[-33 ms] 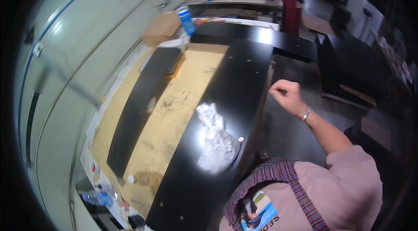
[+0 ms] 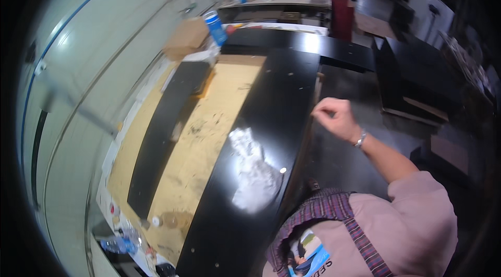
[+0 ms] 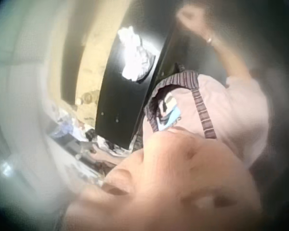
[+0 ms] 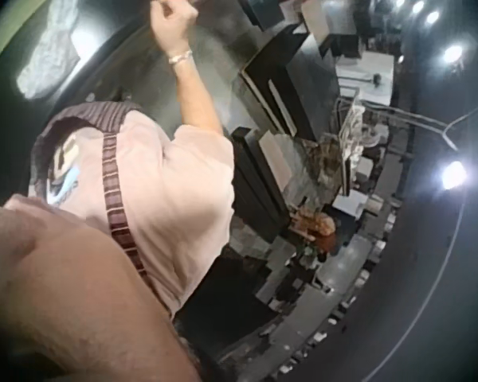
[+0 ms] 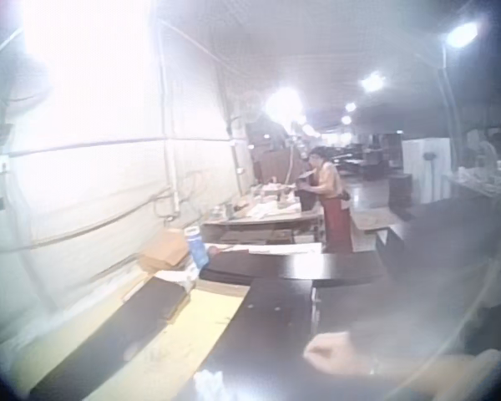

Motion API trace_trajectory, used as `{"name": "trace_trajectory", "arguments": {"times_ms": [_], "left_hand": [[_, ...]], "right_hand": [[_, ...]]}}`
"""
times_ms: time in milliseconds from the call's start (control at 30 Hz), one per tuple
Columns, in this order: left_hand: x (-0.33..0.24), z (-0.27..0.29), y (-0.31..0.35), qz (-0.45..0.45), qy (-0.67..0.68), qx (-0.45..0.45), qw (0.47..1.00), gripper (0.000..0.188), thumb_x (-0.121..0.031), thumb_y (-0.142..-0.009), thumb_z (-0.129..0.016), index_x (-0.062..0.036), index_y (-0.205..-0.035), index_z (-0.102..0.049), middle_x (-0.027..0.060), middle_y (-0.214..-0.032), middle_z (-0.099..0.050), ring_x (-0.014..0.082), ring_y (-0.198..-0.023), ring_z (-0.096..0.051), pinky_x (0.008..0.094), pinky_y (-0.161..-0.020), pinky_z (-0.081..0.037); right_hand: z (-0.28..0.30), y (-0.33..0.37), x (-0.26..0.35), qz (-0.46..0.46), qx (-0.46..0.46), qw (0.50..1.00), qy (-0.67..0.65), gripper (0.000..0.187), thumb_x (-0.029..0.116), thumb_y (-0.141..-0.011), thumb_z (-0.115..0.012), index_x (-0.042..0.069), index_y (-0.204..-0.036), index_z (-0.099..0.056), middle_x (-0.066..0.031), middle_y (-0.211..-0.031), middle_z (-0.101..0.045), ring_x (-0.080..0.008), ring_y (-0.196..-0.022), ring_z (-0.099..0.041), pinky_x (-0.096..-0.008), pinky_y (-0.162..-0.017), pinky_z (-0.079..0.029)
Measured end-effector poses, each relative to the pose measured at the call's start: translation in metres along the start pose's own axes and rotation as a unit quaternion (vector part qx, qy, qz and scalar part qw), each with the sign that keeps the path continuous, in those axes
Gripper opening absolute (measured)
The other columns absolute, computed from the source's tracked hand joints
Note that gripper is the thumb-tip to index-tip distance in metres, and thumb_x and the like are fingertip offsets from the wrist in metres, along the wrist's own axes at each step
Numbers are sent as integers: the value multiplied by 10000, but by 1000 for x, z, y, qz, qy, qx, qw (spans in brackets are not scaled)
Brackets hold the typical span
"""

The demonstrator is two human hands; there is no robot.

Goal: The person wipes the surface of a black wooden panel with a white cloth, repeatedly dipping the cloth into a container of dark liquid and spreading it across the panel. The person also flips the panel over to wipe the other side and continues the wiping process.

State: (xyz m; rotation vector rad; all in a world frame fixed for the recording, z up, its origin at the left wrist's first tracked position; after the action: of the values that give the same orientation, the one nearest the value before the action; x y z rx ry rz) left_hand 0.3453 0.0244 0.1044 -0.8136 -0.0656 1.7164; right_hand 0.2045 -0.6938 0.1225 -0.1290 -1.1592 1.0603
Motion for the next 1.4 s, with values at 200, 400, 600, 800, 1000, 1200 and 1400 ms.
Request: {"name": "trace_trajectory", "arguments": {"times_ms": [200, 400, 600, 800, 1000, 1200, 1400], "left_hand": [[-296, -17, 36, -206, 381, 351, 830, 878, -374, -869, -831, -27, -1552, -402, 209, -1522, -506, 443, -1273, -569, 470, -1039, -511], [-453, -113, 131, -348, 434, 449, 699, 870, -178, -797, -784, 60, -1524, -369, 265, -1413, -543, 357, -1316, -553, 423, -1121, -420], [-475, -165, 113, -512, 194, 405, 732, 879, -297, -782, -825, -5, -1509, -426, 274, -1598, -349, 463, -1407, -388, 529, -1168, -330], [-475, -229, 123, -498, 3, 384, 777, 903, -391, -820, -803, -31, -1542, -398, 243, -1640, -300, 420, -1517, -258, 612, -1208, -192], [-480, -231, 122, -469, -8, 394, 791, 768, -341, -855, -769, -43, -1500, -478, 203, -1626, -353, 383, -1516, -286, 575, -1220, -201], [-486, -230, 127, -455, -11, 383, 804, 700, -281, -845, -760, -42, -1459, -523, 193, -1598, -403, 379, -1491, -332, 564, -1209, -229], [-486, -232, 126, -448, -2, 366, 816, 656, -246, -836, -752, -54, -1431, -553, 181, -1569, -445, 378, -1461, -376, 540, -1197, -264]], "right_hand": [[-76, 8, 93, -44, 331, 857, -393, 861, 320, -850, -825, 132, -1580, -409, -161, -1450, -577, -239, -1273, -587, -402, -1010, -512], [-72, -3, 77, -32, 184, 833, -520, 895, 304, -992, -716, 57, -1648, -159, -117, -1516, -436, -195, -1378, -426, -358, -1149, -394], [-5, -40, -16, -193, 93, 812, -543, 688, 257, -975, -720, -1, -1536, -416, -90, -1317, -590, -154, -1194, -559, -331, -1036, -467], [15, -96, -116, -107, -15, 993, 53, 676, 449, -858, -788, 212, -1462, -596, -119, -1124, -557, -284, -1028, -600, -387, -913, -505], [47, -146, -236, -136, -13, 961, 241, 626, 484, -825, -781, 223, -1383, -672, -176, -1159, -589, -361, -1099, -573, -442, -978, -498], [59, -166, -302, -203, -22, 978, -37, 614, 493, -865, -741, 128, -1357, -687, -233, -1207, -662, -354, -1129, -646, -398, -1036, -475], [50, -154, -309, -295, 6, 954, -62, 539, 332, -890, -760, 91, -1364, -673, -203, -1225, -704, -237, -1120, -684, -316, -981, -492]]}}
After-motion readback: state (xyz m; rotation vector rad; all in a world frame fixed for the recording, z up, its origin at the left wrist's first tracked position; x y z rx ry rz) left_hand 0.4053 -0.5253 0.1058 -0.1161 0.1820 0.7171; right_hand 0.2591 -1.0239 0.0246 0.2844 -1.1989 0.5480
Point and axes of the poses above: each hand's wrist, its own y-axis away from the middle knuckle, its own z-axis out of the back of the hand, x = y × z, the point moved 2 cm from there along -y, towards the middle knuckle
